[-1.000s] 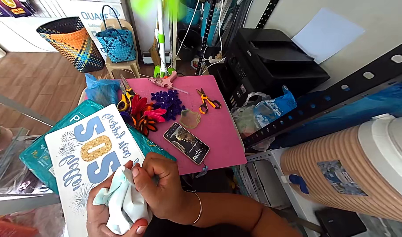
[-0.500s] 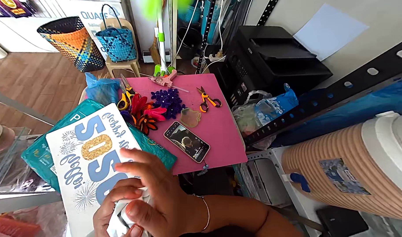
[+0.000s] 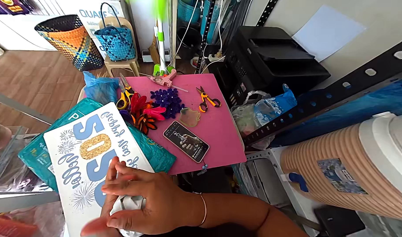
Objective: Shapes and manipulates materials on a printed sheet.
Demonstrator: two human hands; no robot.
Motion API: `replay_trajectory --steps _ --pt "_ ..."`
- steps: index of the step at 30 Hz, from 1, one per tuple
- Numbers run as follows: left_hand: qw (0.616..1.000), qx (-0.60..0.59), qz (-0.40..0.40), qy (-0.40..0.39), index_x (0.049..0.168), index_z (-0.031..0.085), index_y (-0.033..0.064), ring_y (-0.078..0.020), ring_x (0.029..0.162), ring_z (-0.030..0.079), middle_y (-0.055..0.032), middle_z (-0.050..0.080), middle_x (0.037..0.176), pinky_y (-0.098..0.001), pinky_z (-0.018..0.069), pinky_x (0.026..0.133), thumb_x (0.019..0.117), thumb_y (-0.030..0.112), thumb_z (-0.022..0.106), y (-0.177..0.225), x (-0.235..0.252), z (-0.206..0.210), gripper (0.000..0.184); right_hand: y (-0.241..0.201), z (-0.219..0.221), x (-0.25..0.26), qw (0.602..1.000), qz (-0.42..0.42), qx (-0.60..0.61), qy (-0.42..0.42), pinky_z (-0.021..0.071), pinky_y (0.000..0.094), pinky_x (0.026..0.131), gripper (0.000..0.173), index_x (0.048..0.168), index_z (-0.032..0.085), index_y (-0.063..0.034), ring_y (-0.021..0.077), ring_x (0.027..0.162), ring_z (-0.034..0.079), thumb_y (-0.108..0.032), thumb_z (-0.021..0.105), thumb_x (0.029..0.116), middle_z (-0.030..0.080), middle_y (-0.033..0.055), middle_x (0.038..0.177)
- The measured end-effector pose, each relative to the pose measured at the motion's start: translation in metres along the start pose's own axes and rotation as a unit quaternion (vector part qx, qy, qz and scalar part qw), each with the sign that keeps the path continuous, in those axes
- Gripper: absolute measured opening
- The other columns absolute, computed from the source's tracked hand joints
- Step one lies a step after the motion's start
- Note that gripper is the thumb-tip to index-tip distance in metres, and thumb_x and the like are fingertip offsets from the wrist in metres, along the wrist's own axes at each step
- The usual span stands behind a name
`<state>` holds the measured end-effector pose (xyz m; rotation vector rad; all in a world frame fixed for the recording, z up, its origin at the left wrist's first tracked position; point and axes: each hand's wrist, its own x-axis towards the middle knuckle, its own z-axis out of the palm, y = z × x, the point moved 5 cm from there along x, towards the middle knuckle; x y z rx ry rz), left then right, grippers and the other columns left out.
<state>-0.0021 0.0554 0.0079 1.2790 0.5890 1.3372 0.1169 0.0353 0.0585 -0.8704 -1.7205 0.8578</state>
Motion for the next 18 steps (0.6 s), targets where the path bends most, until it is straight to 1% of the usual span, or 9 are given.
replay_trajectory --steps 1,2,3,5,7,11,14,16,18 --pt "1.0 0.003 0.008 0.013 0.156 0.037 0.0078 -0.0104 0.152 0.028 0.0027 0.036 0.163 -0.0326 0.0235 0.124 0.0942 0.075 0.036 0.001 0.001 -0.004 0.091 -0.002 0.001 0.0 1.0 -0.009 -0.004 0.005 0.0547 0.0401 0.099 0.044 0.129 0.068 0.0026 0.0303 0.126 0.063 -0.029 0.063 0.0982 0.062 0.0258 0.136" --pt "1.0 -0.006 0.022 0.018 0.159 0.028 0.0075 -0.0124 0.153 0.027 0.0018 0.033 0.164 -0.0352 0.0223 0.124 0.0959 0.073 0.033 -0.002 0.001 -0.008 0.091 -0.004 0.001 0.0 1.0 -0.016 -0.009 0.003 0.0549 0.041 0.098 0.042 0.129 0.068 0.0033 0.0308 0.125 0.064 -0.025 0.062 0.0983 0.063 0.0255 0.135" --pt "0.999 -0.037 0.036 0.011 0.161 0.022 0.0118 -0.0134 0.154 0.025 0.0025 0.03 0.166 -0.036 0.0216 0.125 0.0978 0.07 0.033 -0.007 0.0 -0.012 0.086 -0.004 0.0 -0.001 1.0 -0.022 -0.019 0.0 0.0554 0.0397 0.097 0.039 0.125 0.07 0.0041 0.0287 0.12 0.067 -0.024 0.061 0.0989 0.066 0.024 0.13" --pt "0.995 -0.095 0.038 0.006 0.163 0.018 0.0247 -0.0146 0.154 0.024 0.006 0.027 0.167 -0.0372 0.0247 0.124 0.0969 0.068 0.038 -0.014 0.0 -0.007 0.082 0.0 -0.002 -0.001 0.999 -0.025 -0.038 -0.001 0.0573 0.0343 0.084 0.034 0.112 0.073 0.0008 0.0198 0.103 0.07 -0.027 0.057 0.101 0.072 0.0157 0.112" --pt "0.995 -0.081 0.015 0.053 0.161 0.02 0.0269 -0.0159 0.151 0.034 0.0059 0.035 0.164 -0.0398 0.0333 0.12 0.0924 0.072 0.044 -0.008 0.001 0.0 0.086 0.008 -0.002 -0.003 0.999 -0.025 -0.014 0.033 0.058 0.037 0.075 0.032 0.1 0.075 0.0011 0.0198 0.093 0.071 -0.023 0.055 0.0994 0.073 0.014 0.1" --pt "0.998 -0.025 -0.018 0.055 0.161 0.016 0.0188 -0.0167 0.144 0.043 0.0028 0.04 0.16 -0.0407 0.0389 0.117 0.0915 0.075 0.042 -0.009 0.005 0.002 0.093 0.025 -0.002 -0.004 0.996 -0.006 0.038 0.08 0.0578 0.0369 0.078 0.032 0.094 0.073 0.0062 0.0198 0.09 0.071 -0.018 0.053 0.0992 0.073 0.0162 0.094" --pt "0.998 -0.035 -0.038 0.024 0.16 0.02 0.0175 -0.0221 0.141 0.049 -0.0013 0.044 0.158 -0.0406 0.0446 0.113 0.0839 0.083 0.041 -0.009 0.011 0.003 0.103 0.03 -0.008 -0.001 0.993 0.009 0.072 0.093 0.0568 0.0349 0.085 0.032 0.095 0.073 0.0081 0.0188 0.096 0.071 -0.016 0.053 0.0996 0.074 0.0172 0.096" --pt "0.999 -0.003 -0.033 0.004 0.159 0.016 0.0124 -0.0196 0.14 0.049 -0.003 0.043 0.158 -0.0383 0.0467 0.111 0.0797 0.086 0.046 -0.005 0.013 0.007 0.112 0.032 -0.015 0.002 0.988 0.025 0.102 0.109 0.0554 0.0311 0.086 0.031 0.095 0.072 0.0091 0.0147 0.095 0.069 -0.014 0.052 0.0998 0.073 0.0159 0.095" --pt "0.998 0.047 -0.034 -0.028 0.159 0.011 0.0062 -0.0135 0.138 0.049 -0.0039 0.042 0.157 -0.0335 0.048 0.108 0.0797 0.083 0.054 -0.006 0.01 0.01 0.118 0.037 -0.023 0.003 0.982 0.059 0.132 0.125 0.0537 0.0252 0.082 0.03 0.093 0.071 0.0081 0.0066 0.089 0.066 -0.012 0.05 0.1008 0.072 0.0106 0.091"
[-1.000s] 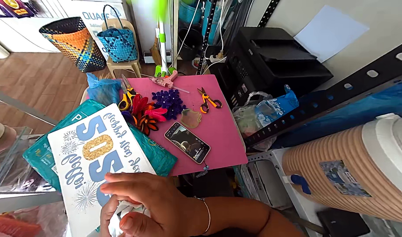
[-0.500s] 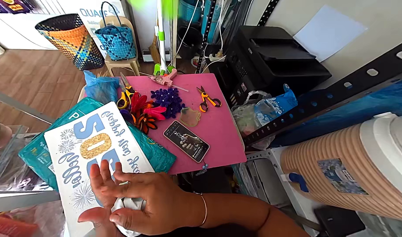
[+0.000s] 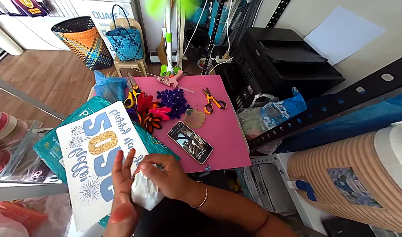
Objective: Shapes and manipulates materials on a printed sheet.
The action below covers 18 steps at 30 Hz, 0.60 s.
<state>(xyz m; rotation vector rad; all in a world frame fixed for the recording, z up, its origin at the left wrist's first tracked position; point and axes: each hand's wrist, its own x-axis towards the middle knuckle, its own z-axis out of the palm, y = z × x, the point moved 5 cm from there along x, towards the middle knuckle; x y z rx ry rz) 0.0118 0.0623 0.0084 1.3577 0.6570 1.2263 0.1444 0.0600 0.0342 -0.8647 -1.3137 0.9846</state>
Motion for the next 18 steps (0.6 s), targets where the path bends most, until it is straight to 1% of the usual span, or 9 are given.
replay_trajectory --steps 2,4,7,11,13,14,15,17,18 --pt "0.999 -0.012 -0.02 -0.022 0.158 0.014 0.0059 -0.0103 0.132 0.054 -0.0018 0.05 0.15 -0.0309 0.051 0.105 0.0774 0.072 0.07 -0.008 -0.004 0.007 0.118 0.007 -0.007 0.002 0.998 0.045 0.032 0.013 0.0522 0.0197 0.075 0.029 0.09 0.07 0.0044 -0.0006 0.08 0.062 -0.01 0.048 0.1022 0.069 0.0025 0.084" --pt "0.997 -0.029 -0.067 -0.003 0.156 0.024 0.0048 -0.0082 0.12 0.062 -0.0001 0.059 0.14 -0.0276 0.0551 0.099 0.0712 0.058 0.085 -0.013 -0.005 0.015 0.118 0.016 -0.01 0.0 0.995 0.084 0.057 0.01 0.0527 0.0197 0.071 0.032 0.088 0.069 0.0025 -0.0007 0.075 0.062 -0.013 0.047 0.1046 0.067 0.0004 0.08" --pt "0.992 -0.022 -0.124 0.017 0.155 0.027 -0.0005 -0.0094 0.116 0.064 -0.0033 0.06 0.137 -0.0271 0.0561 0.097 0.0691 0.052 0.089 -0.017 -0.007 0.018 0.118 0.028 -0.012 -0.001 0.988 0.136 0.066 -0.014 0.0533 0.023 0.072 0.036 0.087 0.068 -0.0011 0.0018 0.075 0.063 -0.019 0.043 0.1069 0.066 -0.0006 0.08" --pt "0.983 -0.04 -0.169 0.051 0.153 0.034 -0.0011 -0.0118 0.113 0.066 -0.0054 0.064 0.132 -0.0281 0.0572 0.095 0.0689 0.044 0.091 -0.024 -0.01 0.018 0.111 0.036 -0.016 0.0 0.985 0.167 -0.003 -0.048 0.0429 0.0435 0.091 0.041 0.087 0.072 -0.0073 0.0082 0.092 0.062 -0.026 0.04 0.1061 0.066 -0.0011 0.085" --pt "0.977 -0.049 -0.199 0.064 0.147 0.041 -0.0004 -0.0114 0.109 0.068 -0.0049 0.067 0.126 -0.029 0.0582 0.093 0.0681 0.044 0.09 -0.025 -0.01 0.016 0.102 0.037 -0.017 -0.003 0.984 0.168 -0.04 -0.038 0.0331 0.0522 0.103 0.042 0.099 0.077 -0.0062 0.0155 0.115 0.056 -0.026 0.041 0.1057 0.069 0.0037 0.105" --pt "0.973 -0.057 -0.213 0.074 0.14 0.047 -0.0004 -0.0111 0.102 0.07 -0.0041 0.07 0.117 -0.0294 0.0597 0.089 0.0681 0.043 0.089 -0.025 -0.01 0.016 0.094 0.036 -0.017 -0.003 0.984 0.163 -0.065 -0.036 0.0285 0.0561 0.108 0.042 0.106 0.079 -0.0071 0.0201 0.129 0.05 -0.026 0.041 0.1056 0.069 0.0057 0.123" --pt "0.968 -0.069 -0.225 0.081 0.136 0.051 -0.0007 -0.0116 0.097 0.071 -0.0041 0.072 0.11 -0.0298 0.0607 0.086 0.0689 0.042 0.089 -0.026 -0.01 0.016 0.088 0.035 -0.017 -0.002 0.983 0.155 -0.094 -0.04 0.0235 0.0584 0.111 0.044 0.106 0.08 -0.0092 0.0234 0.141 0.042 -0.026 0.04 0.1056 0.063 0.0062 0.139" --pt "0.961 -0.093 -0.242 0.101 0.125 0.057 -0.0004 -0.0128 0.088 0.073 -0.0047 0.074 0.099 -0.0307 0.0621 0.081 0.0704 0.04 0.087 -0.028 -0.011 0.017 0.075 0.035 -0.016 0.0 0.98 0.146 -0.123 -0.047 0.0192 0.0612 0.113 0.044 0.111 0.079 -0.0126 0.0285 0.15 0.03 -0.027 0.038 0.1054 0.047 0.0091 0.156" --pt "0.956 -0.116 -0.247 0.107 0.122 0.058 0.0006 -0.0134 0.086 0.073 -0.0055 0.074 0.096 -0.0314 0.0625 0.079 0.0721 0.039 0.085 -0.031 -0.012 0.017 0.069 0.034 -0.015 0.0 0.983 0.131 -0.118 -0.049 0.0214 0.0588 0.116 0.043 0.122 0.075 -0.011 0.0293 0.15 0.031 -0.024 0.038 0.1056 0.044 0.0125 0.158"
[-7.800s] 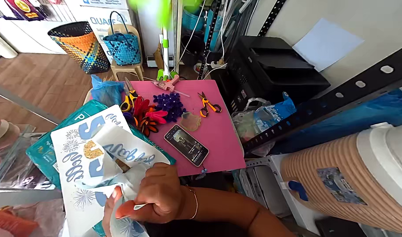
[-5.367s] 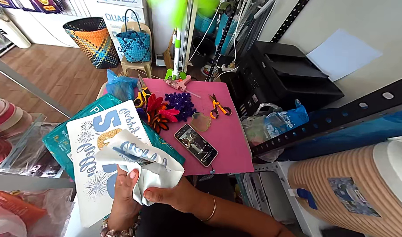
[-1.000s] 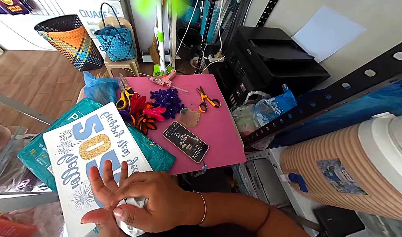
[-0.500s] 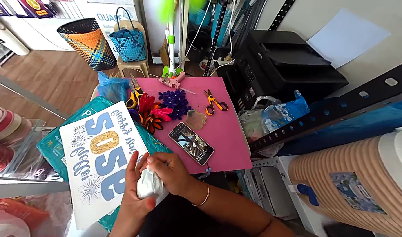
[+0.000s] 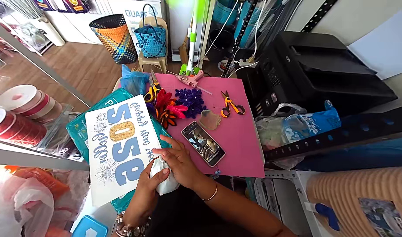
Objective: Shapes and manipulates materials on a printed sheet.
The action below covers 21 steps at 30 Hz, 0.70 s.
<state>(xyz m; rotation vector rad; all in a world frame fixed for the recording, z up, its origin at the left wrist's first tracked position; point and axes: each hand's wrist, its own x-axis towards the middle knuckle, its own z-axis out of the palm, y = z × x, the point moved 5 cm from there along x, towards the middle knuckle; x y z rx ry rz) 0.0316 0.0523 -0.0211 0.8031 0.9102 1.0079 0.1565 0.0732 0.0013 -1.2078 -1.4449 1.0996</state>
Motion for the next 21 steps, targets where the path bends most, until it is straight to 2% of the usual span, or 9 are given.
replay_trajectory --steps 1,2,3,5,7,9,13,18,21 --pt "0.999 -0.032 -0.009 -0.009 0.119 0.06 0.003 -0.0138 0.086 0.074 -0.0061 0.074 0.095 -0.0322 0.0626 0.079 0.0747 0.04 0.083 -0.002 0.001 -0.001 0.062 -0.001 0.001 -0.001 0.999 -0.029 0.017 -0.001 0.027 0.0521 0.119 0.043 0.133 0.068 -0.0053 0.0285 0.148 0.036 -0.02 0.038 0.1057 0.045 0.017 0.156" --pt "0.997 -0.074 -0.018 -0.028 0.116 0.063 0.0063 -0.0144 0.086 0.074 -0.0067 0.075 0.095 -0.0331 0.0627 0.079 0.0775 0.041 0.082 -0.004 0.002 -0.002 0.055 -0.002 0.004 -0.002 0.996 -0.07 0.046 -0.006 0.0351 0.043 0.118 0.042 0.136 0.063 0.0029 0.0264 0.142 0.045 -0.014 0.039 0.1055 0.05 0.0215 0.149" --pt "0.992 -0.115 -0.025 -0.053 0.112 0.068 0.01 -0.0142 0.088 0.074 -0.0065 0.076 0.095 -0.0334 0.0625 0.08 0.0801 0.041 0.08 -0.005 0.002 -0.003 0.047 -0.004 0.006 -0.003 0.991 -0.111 0.07 -0.014 0.0432 0.0371 0.112 0.038 0.13 0.063 0.0086 0.0236 0.132 0.054 -0.013 0.042 0.1056 0.058 0.0229 0.139" --pt "0.983 -0.157 -0.03 -0.09 0.102 0.077 0.0166 -0.0109 0.086 0.074 -0.0036 0.077 0.092 -0.0311 0.062 0.078 0.0828 0.042 0.076 -0.004 0.0 -0.003 0.032 -0.009 0.009 -0.006 0.984 -0.16 0.07 -0.03 0.0509 0.0321 0.102 0.037 0.117 0.068 0.0099 0.0185 0.117 0.063 -0.021 0.051 0.1042 0.067 0.0195 0.121" --pt "0.979 -0.176 -0.032 -0.1 0.098 0.078 0.0182 -0.0097 0.085 0.074 -0.0026 0.076 0.091 -0.0298 0.0619 0.077 0.0842 0.042 0.075 -0.004 -0.005 -0.002 0.028 -0.014 0.01 -0.011 0.982 -0.182 0.039 -0.015 0.0539 0.0295 0.095 0.038 0.107 0.071 0.0073 0.016 0.108 0.066 -0.026 0.055 0.1024 0.071 0.0163 0.11" --pt "0.977 -0.189 -0.016 -0.1 0.102 0.077 0.0175 -0.0099 0.088 0.074 -0.0028 0.076 0.094 -0.0293 0.0616 0.08 0.088 0.046 0.072 -0.003 -0.008 0.001 0.032 -0.017 0.012 -0.014 0.981 -0.193 0.014 0.021 0.0554 0.0273 0.087 0.036 0.096 0.072 0.0052 0.0144 0.098 0.068 -0.025 0.053 0.1029 0.072 0.014 0.099" --pt "0.982 -0.177 0.033 -0.062 0.102 0.075 0.0176 -0.0077 0.087 0.073 -0.0012 0.076 0.093 -0.0264 0.0613 0.08 0.0917 0.05 0.067 0.0 -0.012 0.005 0.036 -0.016 0.018 -0.015 0.977 -0.21 0.008 0.039 0.0522 0.0235 0.073 0.037 0.08 0.068 0.0035 0.0112 0.081 0.063 -0.021 0.052 0.1029 0.065 0.0101 0.08" --pt "0.987 -0.149 0.05 -0.045 0.1 0.076 0.0169 -0.0074 0.084 0.073 -0.0011 0.076 0.09 -0.0256 0.061 0.077 0.09 0.048 0.07 0.003 -0.02 -0.002 0.033 -0.018 0.026 -0.016 0.972 -0.234 0.023 0.031 0.0515 0.0276 0.076 0.038 0.079 0.067 0.0011 0.0122 0.081 0.063 -0.022 0.05 0.1036 0.065 0.0084 0.078" --pt "0.988 -0.136 0.072 -0.031 0.105 0.075 0.0156 -0.0077 0.087 0.073 -0.0013 0.076 0.094 -0.0266 0.0608 0.081 0.09 0.048 0.07 0.008 -0.023 -0.013 0.036 -0.022 0.033 -0.018 0.972 -0.231 0.036 0.031 0.051 0.0338 0.092 0.031 0.098 0.07 -0.0001 0.0143 0.102 0.065 -0.028 0.056 0.1017 0.07 0.0105 0.101"
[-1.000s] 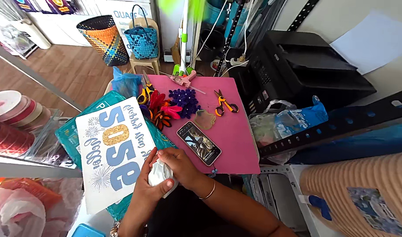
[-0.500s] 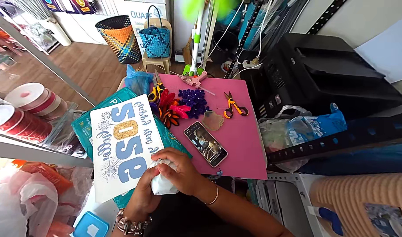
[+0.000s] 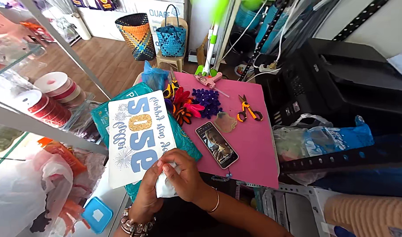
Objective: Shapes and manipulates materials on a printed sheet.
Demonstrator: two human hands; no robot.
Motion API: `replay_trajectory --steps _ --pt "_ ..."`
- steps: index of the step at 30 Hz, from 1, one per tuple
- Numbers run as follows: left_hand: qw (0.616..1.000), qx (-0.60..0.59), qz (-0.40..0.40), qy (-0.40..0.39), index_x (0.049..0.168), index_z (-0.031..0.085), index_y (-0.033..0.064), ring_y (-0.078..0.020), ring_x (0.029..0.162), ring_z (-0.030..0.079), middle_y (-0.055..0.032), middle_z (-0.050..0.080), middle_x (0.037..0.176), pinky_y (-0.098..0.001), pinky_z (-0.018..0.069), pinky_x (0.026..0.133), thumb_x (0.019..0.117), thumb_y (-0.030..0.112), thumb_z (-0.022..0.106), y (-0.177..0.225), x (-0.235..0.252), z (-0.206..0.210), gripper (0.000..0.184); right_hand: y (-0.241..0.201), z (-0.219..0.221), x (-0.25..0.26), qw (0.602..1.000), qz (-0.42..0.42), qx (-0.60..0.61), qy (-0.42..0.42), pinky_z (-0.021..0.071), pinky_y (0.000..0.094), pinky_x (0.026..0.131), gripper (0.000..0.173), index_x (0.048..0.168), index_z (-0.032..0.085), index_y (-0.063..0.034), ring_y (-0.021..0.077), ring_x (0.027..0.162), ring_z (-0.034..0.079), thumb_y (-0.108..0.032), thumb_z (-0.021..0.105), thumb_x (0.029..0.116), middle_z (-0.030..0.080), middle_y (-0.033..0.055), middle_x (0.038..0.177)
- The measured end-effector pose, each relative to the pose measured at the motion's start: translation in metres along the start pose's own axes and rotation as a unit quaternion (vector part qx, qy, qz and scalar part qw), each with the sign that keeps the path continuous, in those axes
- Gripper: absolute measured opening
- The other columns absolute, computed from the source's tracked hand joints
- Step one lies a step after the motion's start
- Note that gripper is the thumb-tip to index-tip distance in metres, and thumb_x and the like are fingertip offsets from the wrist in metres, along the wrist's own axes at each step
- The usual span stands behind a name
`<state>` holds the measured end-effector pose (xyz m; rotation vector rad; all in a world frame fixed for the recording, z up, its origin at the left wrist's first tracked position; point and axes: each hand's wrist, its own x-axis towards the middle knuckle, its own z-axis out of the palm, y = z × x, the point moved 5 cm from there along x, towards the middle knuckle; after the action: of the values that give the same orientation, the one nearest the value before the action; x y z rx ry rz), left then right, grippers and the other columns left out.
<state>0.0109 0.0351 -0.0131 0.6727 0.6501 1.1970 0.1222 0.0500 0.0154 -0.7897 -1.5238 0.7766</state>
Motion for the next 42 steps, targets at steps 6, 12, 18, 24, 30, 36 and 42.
replay_trajectory --steps 6,12,18,24,30,36,42 --pt "0.991 0.125 0.031 0.041 0.114 0.067 0.0112 -0.0061 0.087 0.071 0.0016 0.074 0.095 -0.0263 0.06 0.08 0.0906 0.052 0.068 0.007 -0.007 -0.016 0.047 0.001 0.01 -0.009 0.994 0.072 0.056 -0.056 0.0481 0.0355 0.11 0.049 0.12 0.069 0.0046 0.0244 0.135 0.055 -0.036 0.072 0.0922 0.058 0.0251 0.14" --pt "0.861 0.484 0.149 0.049 0.144 0.034 -0.0052 -0.0063 0.116 0.054 -0.0125 0.051 0.131 -0.0254 0.0478 0.098 0.1054 0.062 0.021 0.03 -0.005 -0.016 0.079 0.002 0.0 -0.015 0.994 0.07 0.078 -0.014 0.0556 0.0246 0.093 0.027 0.106 0.072 0.0003 0.0086 0.106 0.066 -0.024 0.066 0.0965 0.071 0.0073 0.107" --pt "0.646 0.717 0.174 0.195 0.132 0.06 -0.0045 -0.0578 0.12 0.054 -0.0351 0.057 0.131 -0.0748 0.0422 0.09 0.0999 0.06 0.046 0.089 -0.004 -0.068 0.073 0.004 -0.022 -0.009 0.989 0.085 0.113 -0.033 0.0557 0.0247 0.092 0.026 0.107 0.073 -0.0024 0.0069 0.104 0.066 -0.025 0.063 0.0991 0.072 0.0039 0.107" --pt "0.661 0.704 0.018 0.26 0.142 0.052 -0.0063 -0.0563 0.11 0.06 -0.0358 0.054 0.134 -0.0755 0.0451 0.087 0.0871 0.054 0.072 0.085 -0.024 -0.12 0.084 0.015 -0.042 -0.024 0.988 0.115 0.099 -0.031 0.056 0.0246 0.092 0.026 0.109 0.073 -0.0035 0.007 0.104 0.066 -0.025 0.065 0.0983 0.072 0.0034 0.108" --pt "0.688 0.669 0.011 0.28 0.137 0.059 -0.001 -0.0483 0.107 0.062 -0.0302 0.057 0.132 -0.0699 0.0474 0.085 0.0809 0.046 0.081 0.076 -0.027 -0.121 0.076 0.013 -0.033 -0.03 0.989 0.111 0.082 -0.044 0.056 0.0246 0.091 0.026 0.108 0.072 -0.0005 0.0084 0.103 0.066 -0.022 0.067 0.096 0.071 0.0063 0.106" --pt "0.633 0.72 0.032 0.283 0.146 0.051 -0.0038 -0.0564 0.113 0.058 -0.0325 0.05 0.144 -0.0773 0.0426 0.085 0.0849 0.05 0.075 0.077 -0.03 -0.111 0.084 0.012 -0.034 -0.03 0.99 0.108 0.073 -0.05 0.0556 0.0231 0.09 0.025 0.107 0.072 0.0007 0.0077 0.102 0.066 -0.021 0.067 0.0954 0.071 0.0066 0.105" --pt "0.625 0.724 0.053 0.286 0.142 0.056 -0.0023 -0.0566 0.114 0.058 -0.0308 0.051 0.144 -0.0779 0.0424 0.084 0.0844 0.046 0.077 0.077 -0.031 -0.106 0.079 0.012 -0.033 -0.031 0.99 0.115 0.066 -0.043 0.0559 0.0239 0.09 0.025 0.108 0.072 0.0016 0.0083 0.102 0.066 -0.019 0.067 0.0949 0.071 0.0077 0.105"
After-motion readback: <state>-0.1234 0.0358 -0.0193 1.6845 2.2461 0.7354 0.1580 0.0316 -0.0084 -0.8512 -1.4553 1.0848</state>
